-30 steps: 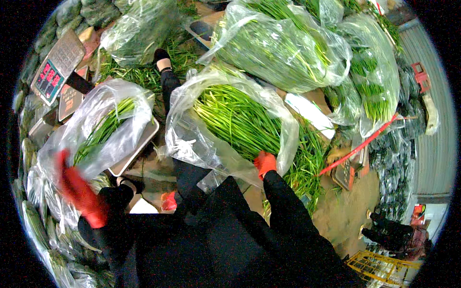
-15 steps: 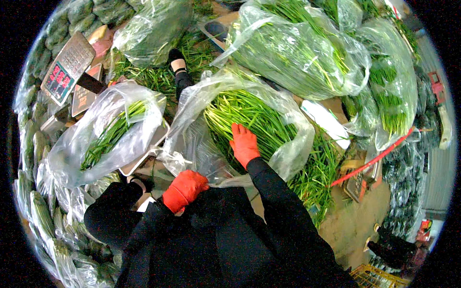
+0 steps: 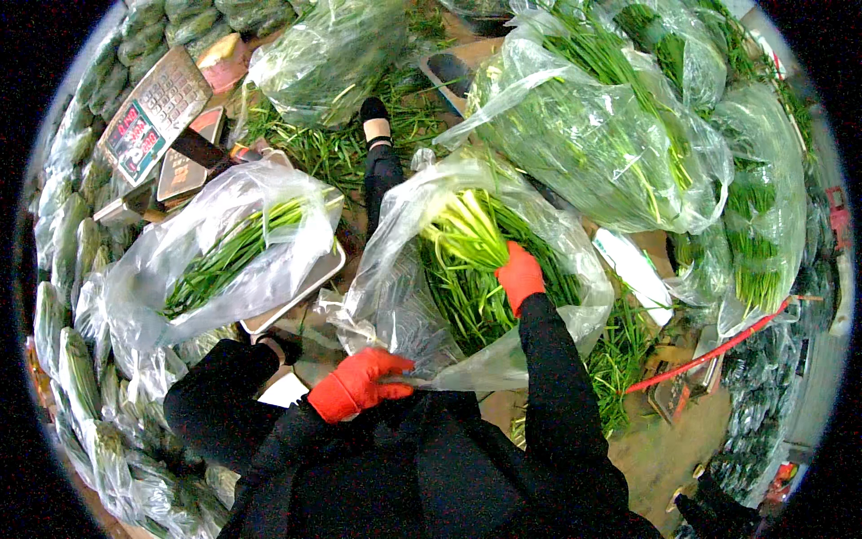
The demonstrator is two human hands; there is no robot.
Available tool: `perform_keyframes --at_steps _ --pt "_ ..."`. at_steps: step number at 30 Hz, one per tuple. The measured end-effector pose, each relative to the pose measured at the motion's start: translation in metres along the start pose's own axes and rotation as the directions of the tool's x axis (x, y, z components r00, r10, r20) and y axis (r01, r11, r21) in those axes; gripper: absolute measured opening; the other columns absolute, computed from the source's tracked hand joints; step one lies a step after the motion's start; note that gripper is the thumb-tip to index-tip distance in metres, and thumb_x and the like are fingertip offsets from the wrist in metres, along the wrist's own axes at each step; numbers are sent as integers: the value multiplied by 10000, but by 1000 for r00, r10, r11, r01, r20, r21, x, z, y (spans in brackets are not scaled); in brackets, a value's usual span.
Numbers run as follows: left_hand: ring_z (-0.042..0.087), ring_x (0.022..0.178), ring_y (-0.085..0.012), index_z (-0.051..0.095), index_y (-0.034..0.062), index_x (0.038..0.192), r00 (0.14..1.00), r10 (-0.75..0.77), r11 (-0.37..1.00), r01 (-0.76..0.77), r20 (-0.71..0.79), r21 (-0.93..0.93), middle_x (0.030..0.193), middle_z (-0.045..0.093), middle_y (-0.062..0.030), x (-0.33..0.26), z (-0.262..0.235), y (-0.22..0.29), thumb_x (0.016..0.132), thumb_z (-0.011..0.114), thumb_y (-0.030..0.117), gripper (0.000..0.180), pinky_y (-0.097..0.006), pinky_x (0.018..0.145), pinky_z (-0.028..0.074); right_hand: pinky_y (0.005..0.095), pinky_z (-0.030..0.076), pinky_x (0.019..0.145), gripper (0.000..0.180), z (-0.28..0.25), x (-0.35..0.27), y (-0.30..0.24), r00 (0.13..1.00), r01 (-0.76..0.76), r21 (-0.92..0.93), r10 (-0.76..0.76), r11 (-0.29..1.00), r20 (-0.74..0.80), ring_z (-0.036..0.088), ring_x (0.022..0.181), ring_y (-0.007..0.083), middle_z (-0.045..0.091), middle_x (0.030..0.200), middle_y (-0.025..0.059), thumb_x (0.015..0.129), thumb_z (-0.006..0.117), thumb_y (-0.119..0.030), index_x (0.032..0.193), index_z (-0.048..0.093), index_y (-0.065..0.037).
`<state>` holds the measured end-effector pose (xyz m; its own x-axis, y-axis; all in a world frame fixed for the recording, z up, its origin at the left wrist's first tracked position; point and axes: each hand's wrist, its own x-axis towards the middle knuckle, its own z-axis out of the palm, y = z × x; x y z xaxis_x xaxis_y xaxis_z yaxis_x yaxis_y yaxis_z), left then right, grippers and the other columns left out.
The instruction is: The person weighs bundles of green onions on a digital scale and places them into plastic bags by hand.
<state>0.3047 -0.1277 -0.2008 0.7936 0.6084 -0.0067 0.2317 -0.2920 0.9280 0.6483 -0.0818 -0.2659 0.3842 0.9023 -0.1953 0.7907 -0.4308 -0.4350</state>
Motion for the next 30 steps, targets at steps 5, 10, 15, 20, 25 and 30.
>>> perform_keyframes --at_steps 5,10,15,20,25,30 --pt "594 927 -246 592 62 1118 963 -194 867 78 -188 -492 1032 631 -101 44 -11 25 738 710 105 400 -372 831 457 342 488 744 497 -47 -31 10 985 -153 468 171 871 5 627 862 261 647 967 158 623 719 -54 1083 545 14" --pt "492 1116 -181 275 66 1383 949 -249 740 57 -194 -670 1260 498 -78 84 15 6 706 746 92 825 -356 927 407 300 462 806 531 -59 -89 -19 982 -145 616 186 775 -3 597 920 181 636 1022 112 652 724 -41 1143 528 4" --pt "464 1138 -157 309 83 1357 977 -194 282 -28 -86 -959 1270 480 -39 114 39 9 682 740 -15 807 -339 964 378 389 443 852 843 -44 -132 -52 967 194 136 -213 972 141 566 960 375 599 1059 186 578 765 -267 1304 393 -55" --pt "461 1163 -187 393 85 1306 993 -115 223 60 35 -973 1287 477 -62 95 45 -14 697 699 -57 696 -359 976 371 394 447 760 819 -92 -141 -71 922 385 -217 -362 897 139 565 898 368 595 1002 168 586 767 -356 1272 437 -52" --pt "459 1173 -218 364 39 1322 998 14 41 57 58 -998 1298 461 -101 94 57 -25 699 721 -3 720 -376 974 384 412 443 821 977 -106 -137 -116 914 386 2 -382 922 -139 557 929 366 564 1072 181 490 827 -343 1308 384 -44" --pt "500 1125 -251 427 58 1279 972 -159 -113 153 170 -982 1251 498 -137 97 96 -17 765 655 336 627 -384 958 392 361 445 869 993 -70 -138 -149 836 548 271 -530 792 -143 553 1046 306 550 1157 177 557 794 -146 1393 261 -93"
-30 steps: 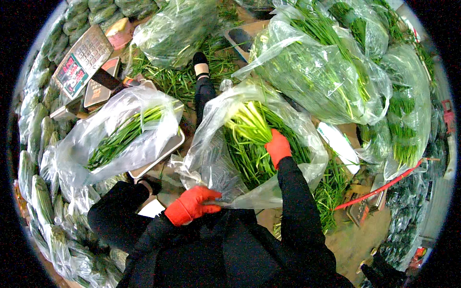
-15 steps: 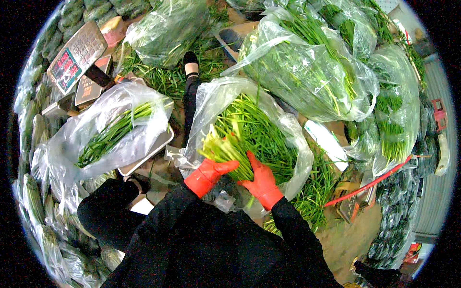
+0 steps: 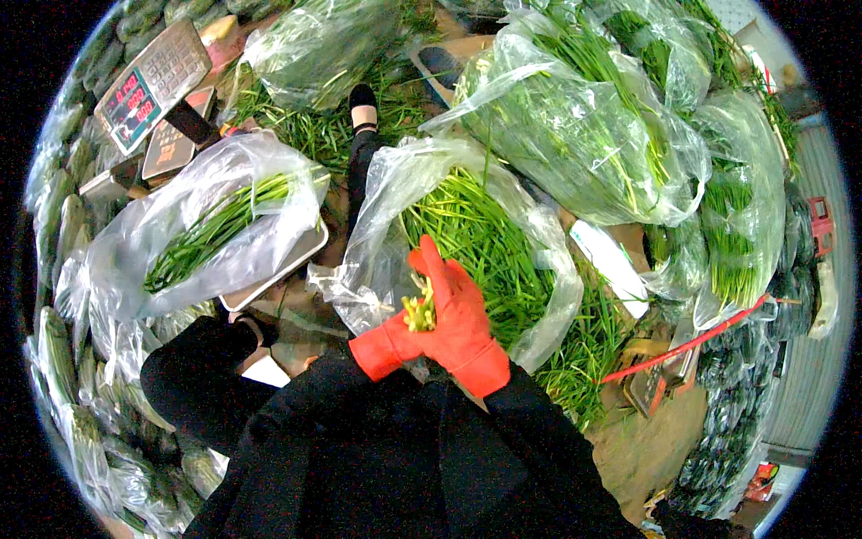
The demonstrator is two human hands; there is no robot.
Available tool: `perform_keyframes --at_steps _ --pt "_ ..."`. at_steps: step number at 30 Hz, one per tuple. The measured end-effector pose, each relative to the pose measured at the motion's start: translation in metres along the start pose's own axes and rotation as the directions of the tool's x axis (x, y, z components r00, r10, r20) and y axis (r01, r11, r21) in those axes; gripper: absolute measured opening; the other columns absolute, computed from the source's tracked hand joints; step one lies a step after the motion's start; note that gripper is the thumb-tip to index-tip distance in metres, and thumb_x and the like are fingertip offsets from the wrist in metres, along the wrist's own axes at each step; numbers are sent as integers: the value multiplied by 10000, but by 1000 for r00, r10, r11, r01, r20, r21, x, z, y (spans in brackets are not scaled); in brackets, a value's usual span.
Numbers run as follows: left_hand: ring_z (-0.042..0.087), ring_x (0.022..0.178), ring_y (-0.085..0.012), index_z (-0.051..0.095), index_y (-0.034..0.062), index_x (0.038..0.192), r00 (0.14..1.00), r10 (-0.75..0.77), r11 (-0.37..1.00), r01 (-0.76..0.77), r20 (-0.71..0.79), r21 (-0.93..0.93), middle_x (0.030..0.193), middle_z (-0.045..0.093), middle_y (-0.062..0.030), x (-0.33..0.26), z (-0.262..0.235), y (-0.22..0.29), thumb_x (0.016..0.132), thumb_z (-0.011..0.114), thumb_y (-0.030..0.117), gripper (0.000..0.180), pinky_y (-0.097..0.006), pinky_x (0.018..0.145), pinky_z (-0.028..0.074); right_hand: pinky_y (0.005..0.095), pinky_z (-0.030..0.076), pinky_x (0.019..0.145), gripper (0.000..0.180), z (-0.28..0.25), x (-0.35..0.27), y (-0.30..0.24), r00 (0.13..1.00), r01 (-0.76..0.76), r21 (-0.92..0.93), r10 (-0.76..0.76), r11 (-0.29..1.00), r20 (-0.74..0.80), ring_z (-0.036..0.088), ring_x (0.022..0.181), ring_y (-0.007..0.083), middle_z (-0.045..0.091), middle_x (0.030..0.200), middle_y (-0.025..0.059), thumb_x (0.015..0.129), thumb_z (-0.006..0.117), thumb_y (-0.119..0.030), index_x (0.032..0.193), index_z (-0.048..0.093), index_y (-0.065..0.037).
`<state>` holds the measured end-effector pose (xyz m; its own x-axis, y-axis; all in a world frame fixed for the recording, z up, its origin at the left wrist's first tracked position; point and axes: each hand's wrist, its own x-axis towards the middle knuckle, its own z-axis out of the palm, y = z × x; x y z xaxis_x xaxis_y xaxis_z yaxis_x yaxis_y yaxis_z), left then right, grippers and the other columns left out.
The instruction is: The person weighs bundles of green onions on a digital scale and places them into plastic bags by hand.
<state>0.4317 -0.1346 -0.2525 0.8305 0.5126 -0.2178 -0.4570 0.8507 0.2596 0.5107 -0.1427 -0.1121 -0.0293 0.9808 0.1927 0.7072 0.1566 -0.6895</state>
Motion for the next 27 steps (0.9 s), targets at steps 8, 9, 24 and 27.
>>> perform_keyframes --at_steps 8,9,24,27 --pt "504 1123 -324 357 21 1324 987 143 426 -129 74 895 1233 504 -188 -49 16 49 745 717 218 709 -424 944 412 262 477 701 416 -106 23 25 861 47 410 171 911 -479 580 731 109 632 905 69 810 606 -50 1204 484 8" --pt "535 1074 -317 388 14 1296 993 121 567 -55 -17 822 1186 533 -185 -55 7 56 772 693 229 643 -425 920 432 245 479 672 405 -131 31 14 831 225 520 116 824 -544 563 674 85 628 858 73 812 590 -7 1198 478 43" --pt "574 847 -235 586 60 1028 936 -272 929 194 -225 -315 935 602 -123 -85 24 17 864 524 464 441 -372 751 458 425 322 1003 679 29 -61 -33 998 26 184 -36 983 51 449 1163 364 526 1172 165 687 718 -258 1258 447 -12" --pt "531 1080 -234 497 28 1192 935 -350 807 333 59 -488 1148 560 -151 -77 27 30 900 514 356 440 -386 923 443 419 305 1016 724 19 -70 -29 988 37 259 -75 965 139 407 1220 340 506 1214 149 722 687 -277 1314 371 -6"
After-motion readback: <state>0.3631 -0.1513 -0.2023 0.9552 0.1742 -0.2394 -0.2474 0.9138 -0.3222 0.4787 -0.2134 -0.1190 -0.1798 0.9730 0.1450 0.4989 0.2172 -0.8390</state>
